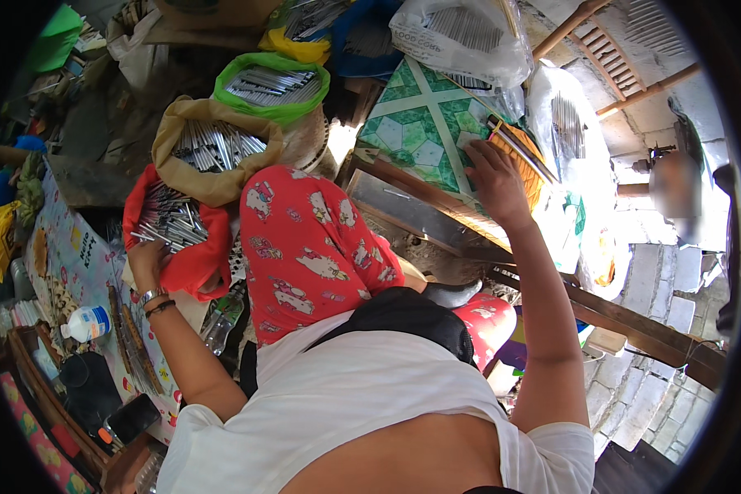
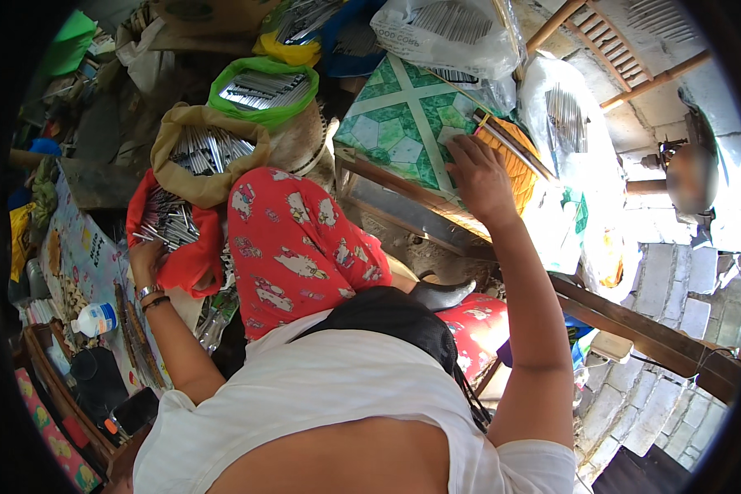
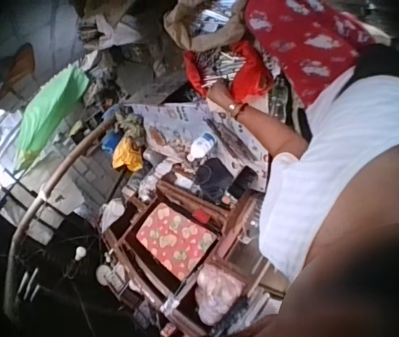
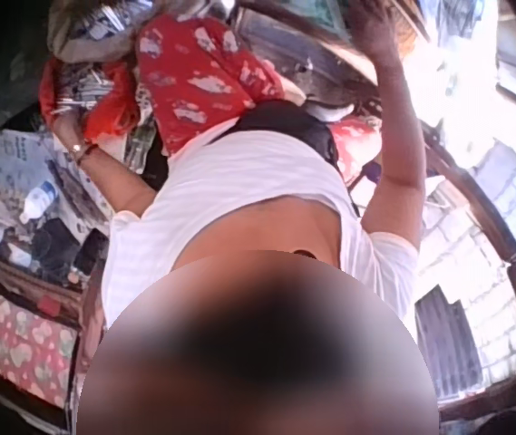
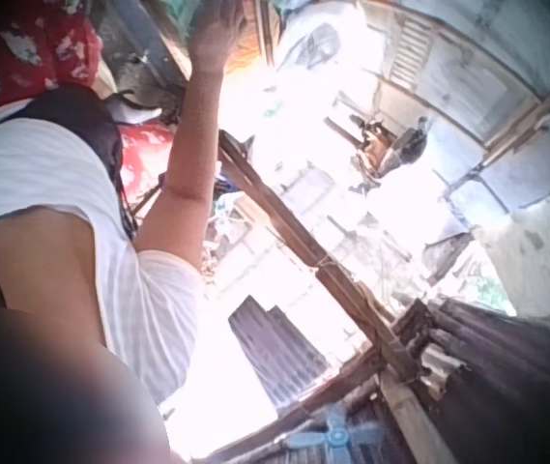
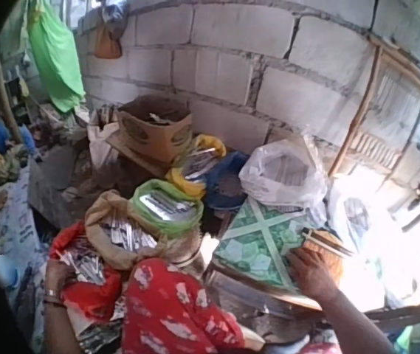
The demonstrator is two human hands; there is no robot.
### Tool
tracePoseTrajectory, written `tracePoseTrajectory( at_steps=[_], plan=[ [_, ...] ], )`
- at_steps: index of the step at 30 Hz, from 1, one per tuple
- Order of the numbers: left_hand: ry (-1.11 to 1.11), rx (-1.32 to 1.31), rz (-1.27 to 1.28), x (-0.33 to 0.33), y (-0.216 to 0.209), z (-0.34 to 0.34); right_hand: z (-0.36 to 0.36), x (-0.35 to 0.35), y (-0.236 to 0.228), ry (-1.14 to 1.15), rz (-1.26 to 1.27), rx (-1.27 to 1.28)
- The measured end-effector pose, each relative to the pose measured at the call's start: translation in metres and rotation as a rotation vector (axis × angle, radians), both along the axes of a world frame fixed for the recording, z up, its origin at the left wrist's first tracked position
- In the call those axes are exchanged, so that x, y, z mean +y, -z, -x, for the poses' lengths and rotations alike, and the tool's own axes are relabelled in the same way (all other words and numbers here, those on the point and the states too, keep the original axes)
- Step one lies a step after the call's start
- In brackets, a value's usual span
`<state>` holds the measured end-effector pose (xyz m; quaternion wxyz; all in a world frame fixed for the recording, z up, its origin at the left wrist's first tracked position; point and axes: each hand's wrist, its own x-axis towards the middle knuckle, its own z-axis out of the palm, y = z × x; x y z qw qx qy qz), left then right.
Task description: The person gathers metal rods from a table, aligns them into a bundle, and secures the bundle with a rubber band. The person then places the finished bundle aside and repeats the process with additional rods.
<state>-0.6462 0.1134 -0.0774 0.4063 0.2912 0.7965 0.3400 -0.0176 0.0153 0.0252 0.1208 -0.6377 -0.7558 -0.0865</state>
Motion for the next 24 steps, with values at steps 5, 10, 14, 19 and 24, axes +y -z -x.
tracePoseTrajectory(
  at_steps=[5,10,14,19,24],
  plan=[
    [0.148,0.475,-0.008,-0.014,-0.042,-0.014,0.002,-0.008,0.005,0.039,-0.062,0.054],
    [0.244,0.244,-0.477,0.014,-0.114,-0.1,0.006,-0.02,0.005,0.047,-0.134,0.074],
    [0.866,0.136,-0.566,0.022,-0.12,-0.273,0.022,-0.01,0.006,0.05,-0.163,0.168],
    [1.041,0.401,-0.669,0.023,-0.123,-0.407,0.051,0.017,0.006,0.024,-0.216,0.248],
    [1.049,0.591,-0.681,0.027,-0.111,-0.438,0.068,0.046,0.009,0.055,-0.271,0.262]
  ],
)
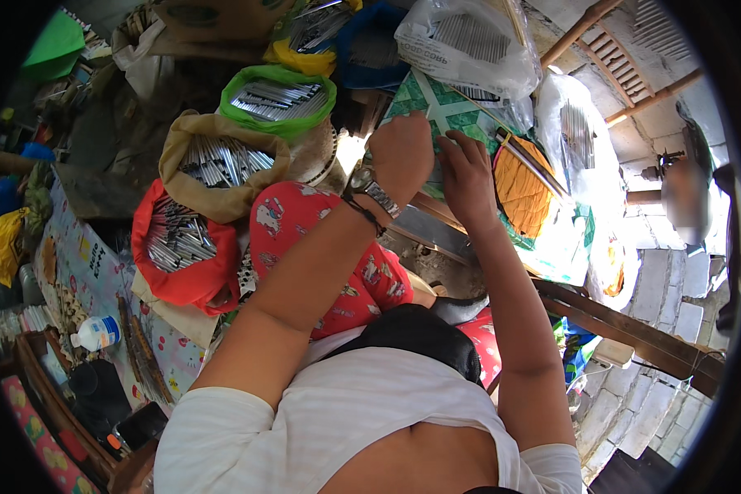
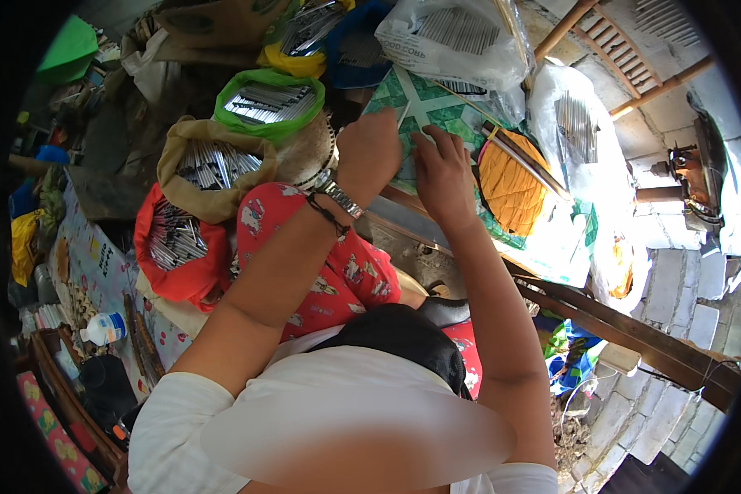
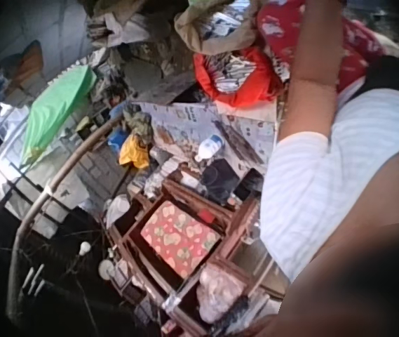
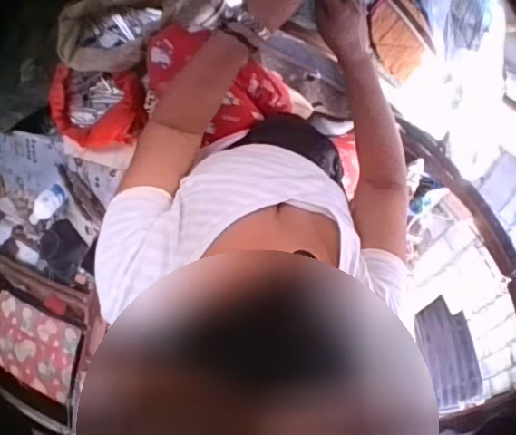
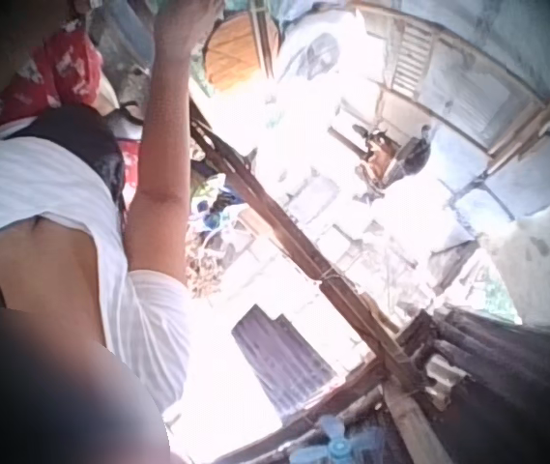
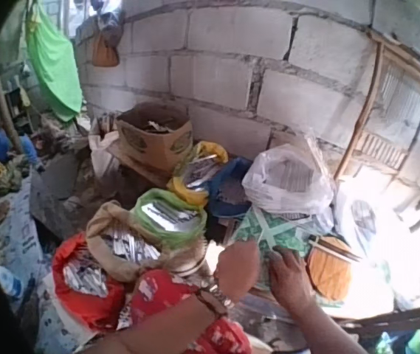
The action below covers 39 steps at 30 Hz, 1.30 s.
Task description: The person gathers metal rods from a table, aligns them into a bundle, and secures the bundle with a rubber band. The person then places the finished bundle aside and repeats the process with additional rods.
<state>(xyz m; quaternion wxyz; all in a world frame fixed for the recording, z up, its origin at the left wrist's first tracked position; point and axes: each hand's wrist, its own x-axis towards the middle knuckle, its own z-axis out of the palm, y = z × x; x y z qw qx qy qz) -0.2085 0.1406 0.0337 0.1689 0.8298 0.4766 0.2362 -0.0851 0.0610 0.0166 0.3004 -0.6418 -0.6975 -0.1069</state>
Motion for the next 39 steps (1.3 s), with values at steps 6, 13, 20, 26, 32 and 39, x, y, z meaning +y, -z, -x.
tracePoseTrajectory(
  at_steps=[6,13,20,26,32,39],
  plan=[
    [-0.029,-0.247,-0.025,0.004,0.034,0.002,0.026,0.061,-0.022,-0.075,-0.114,0.075],
    [0.032,-0.519,-0.111,-0.003,0.053,0.012,0.159,0.178,-0.039,-0.544,0.373,-0.024],
    [0.046,-0.207,0.178,0.004,0.031,0.014,0.283,0.198,0.04,-0.971,0.64,-0.752],
    [-0.02,-0.08,0.227,0.002,0.029,0.005,0.28,0.202,0.072,-1.083,0.543,-0.777],
    [-0.029,-0.085,0.256,0.001,0.028,0.003,0.277,0.197,0.08,-1.089,0.454,-0.739],
    [0.035,-0.121,0.2,0.003,0.032,0.005,0.257,0.202,0.057,-1.138,0.397,-0.777]
  ],
)
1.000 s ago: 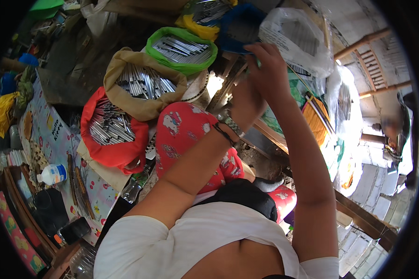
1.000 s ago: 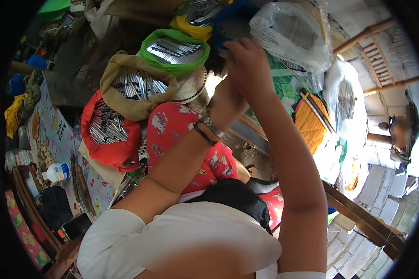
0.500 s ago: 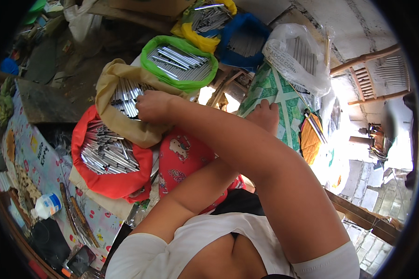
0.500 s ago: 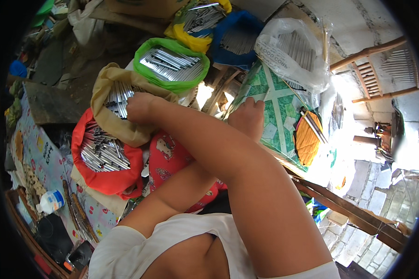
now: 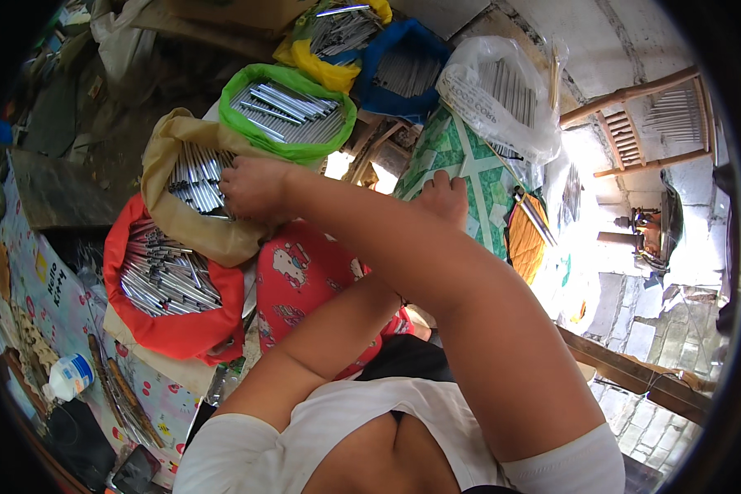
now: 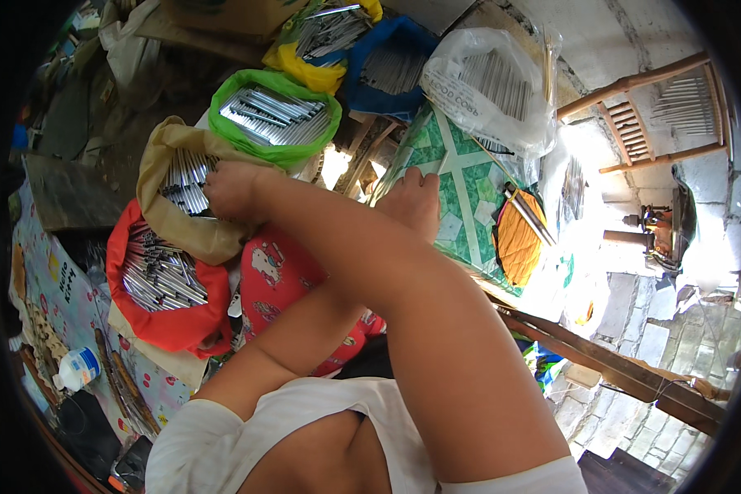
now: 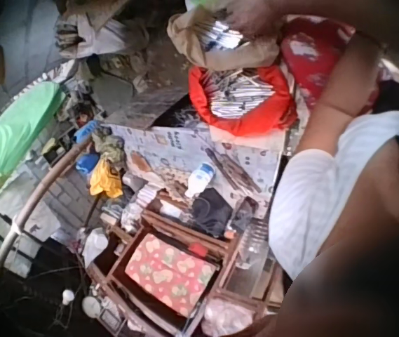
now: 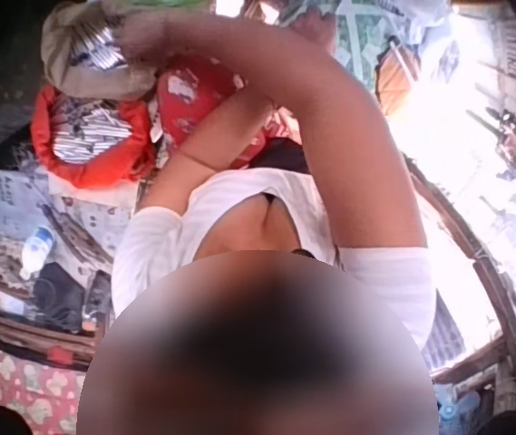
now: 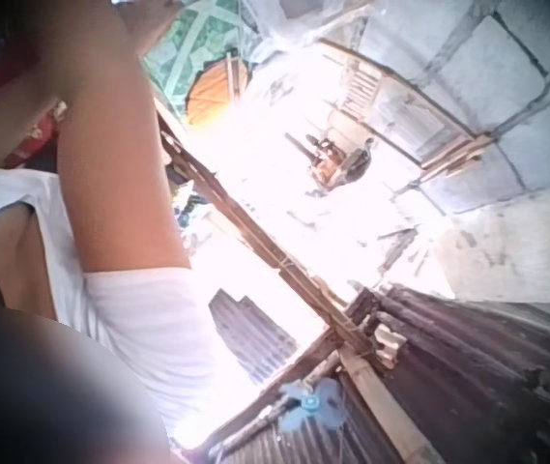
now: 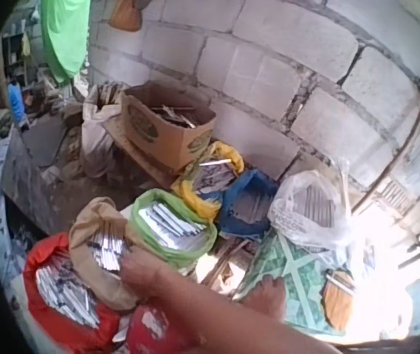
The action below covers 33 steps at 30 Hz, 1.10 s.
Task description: The person gathers metal rods from a table, aligns them into a bundle, and secures the bundle with a rubber band. The person then places the finished bundle aside and repeats the process with additional rods.
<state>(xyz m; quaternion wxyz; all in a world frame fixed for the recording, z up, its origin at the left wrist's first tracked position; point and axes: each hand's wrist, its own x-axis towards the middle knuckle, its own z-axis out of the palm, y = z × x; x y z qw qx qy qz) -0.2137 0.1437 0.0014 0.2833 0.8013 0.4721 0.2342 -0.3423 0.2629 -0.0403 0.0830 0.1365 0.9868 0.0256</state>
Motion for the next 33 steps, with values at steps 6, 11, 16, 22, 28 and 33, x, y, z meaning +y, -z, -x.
tracePoseTrajectory(
  at_steps=[6,11,16,22,28,33],
  plan=[
    [0.005,-0.166,-0.272,0.003,-0.002,0.015,-0.061,0.001,-0.053,0.359,-0.087,0.244],
    [-0.01,-0.225,-0.052,0.005,-0.002,0.017,-0.198,-0.059,-0.133,1.543,0.053,0.698],
    [-0.053,-0.326,0.066,0.013,0.004,0.015,-0.246,-0.123,-0.118,2.096,0.654,0.905],
    [-0.009,-0.329,0.053,0.013,0.003,0.016,-0.248,-0.132,-0.101,2.03,0.736,0.979],
    [0.021,-0.283,0.039,0.008,0.001,0.015,-0.249,-0.123,-0.113,1.96,0.648,0.919],
    [-0.007,-0.24,-0.057,0.005,0.001,0.011,-0.233,-0.052,-0.119,1.597,0.182,0.694]
  ],
)
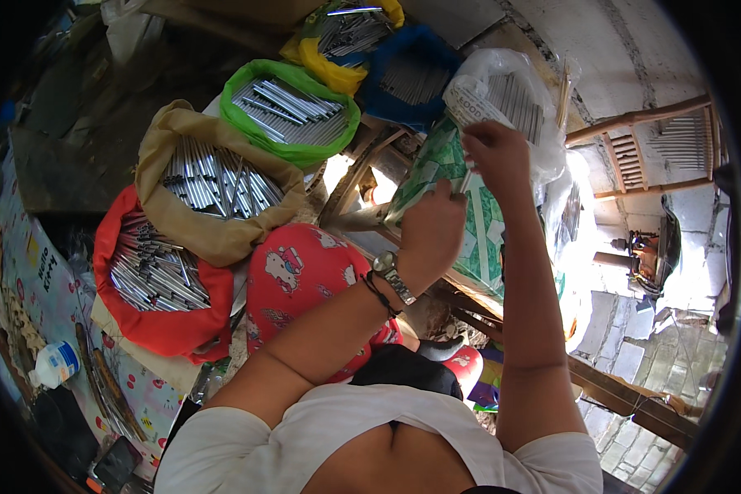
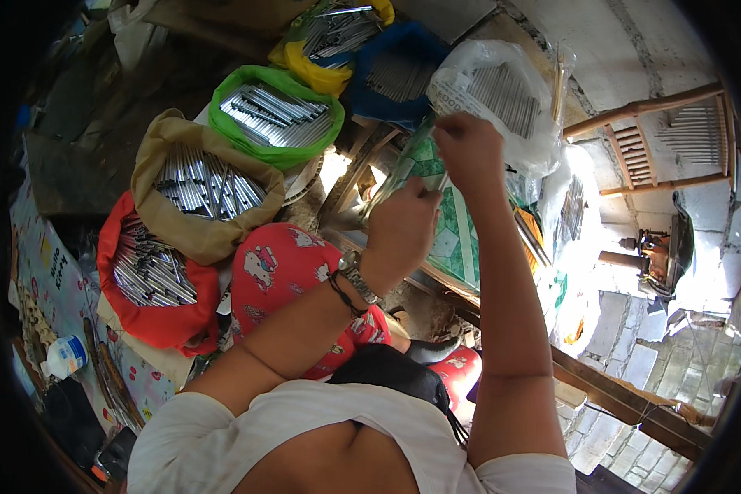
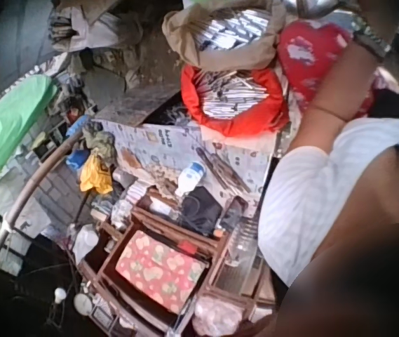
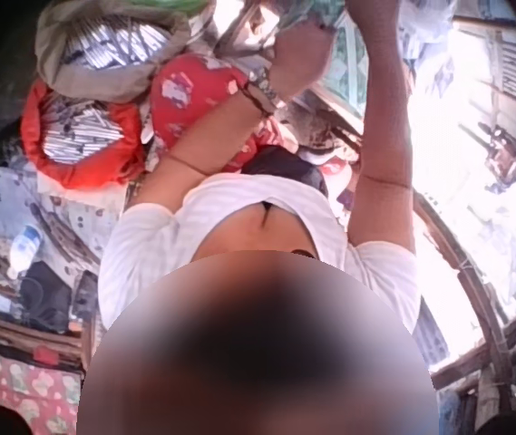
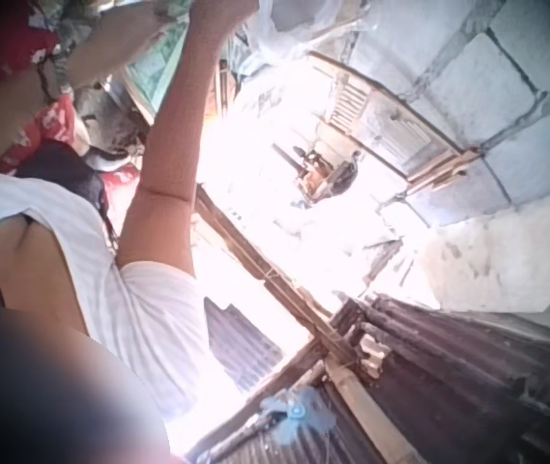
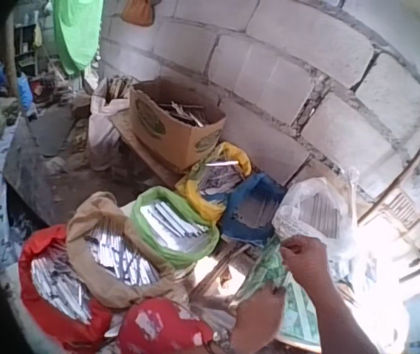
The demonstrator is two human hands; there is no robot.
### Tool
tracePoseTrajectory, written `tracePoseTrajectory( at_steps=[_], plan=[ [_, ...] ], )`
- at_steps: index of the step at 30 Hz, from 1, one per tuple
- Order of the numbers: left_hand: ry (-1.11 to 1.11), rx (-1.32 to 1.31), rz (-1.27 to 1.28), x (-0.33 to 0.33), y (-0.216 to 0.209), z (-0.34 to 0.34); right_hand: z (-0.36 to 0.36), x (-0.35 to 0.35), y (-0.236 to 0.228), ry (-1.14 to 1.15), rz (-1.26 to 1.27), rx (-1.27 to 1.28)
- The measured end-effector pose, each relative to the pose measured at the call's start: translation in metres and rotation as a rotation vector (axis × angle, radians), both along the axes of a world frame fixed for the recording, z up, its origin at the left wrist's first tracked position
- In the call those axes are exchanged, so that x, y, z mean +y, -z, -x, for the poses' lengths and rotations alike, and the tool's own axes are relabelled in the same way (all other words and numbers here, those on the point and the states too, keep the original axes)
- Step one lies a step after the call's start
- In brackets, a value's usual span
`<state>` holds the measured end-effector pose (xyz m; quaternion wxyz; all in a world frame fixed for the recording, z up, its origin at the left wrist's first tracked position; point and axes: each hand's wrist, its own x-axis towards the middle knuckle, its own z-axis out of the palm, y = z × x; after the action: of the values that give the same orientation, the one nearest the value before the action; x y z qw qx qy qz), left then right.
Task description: The person gathers metal rods from a table, aligns them into a bundle, and secures the bundle with a rubber band. The person then places the finished bundle aside and repeats the process with additional rods.
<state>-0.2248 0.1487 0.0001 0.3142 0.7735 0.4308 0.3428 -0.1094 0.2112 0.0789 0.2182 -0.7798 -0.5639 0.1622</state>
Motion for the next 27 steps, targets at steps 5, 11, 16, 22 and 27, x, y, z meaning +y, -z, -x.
tracePoseTrajectory(
  at_steps=[5,11,16,22,27],
  plan=[
    [0.023,-0.047,-0.002,-0.008,0.015,-0.006,0.087,0.102,0.059,-0.604,0.105,-0.177],
    [-0.148,-0.612,0.188,-0.035,0.02,-0.017,0.183,0.146,0.126,-0.742,0.253,-0.452],
    [0.308,0.204,0.037,-0.007,0.004,0.012,0.201,0.142,0.151,-0.681,0.278,-0.481],
    [0.161,-0.261,0.001,-0.006,-0.005,0.021,0.178,0.139,0.113,-0.555,0.261,-0.484],
    [-0.004,-0.085,0.106,-0.007,0.002,-0.001,0.086,0.091,0.005,-0.286,0.291,0.106]
  ],
)
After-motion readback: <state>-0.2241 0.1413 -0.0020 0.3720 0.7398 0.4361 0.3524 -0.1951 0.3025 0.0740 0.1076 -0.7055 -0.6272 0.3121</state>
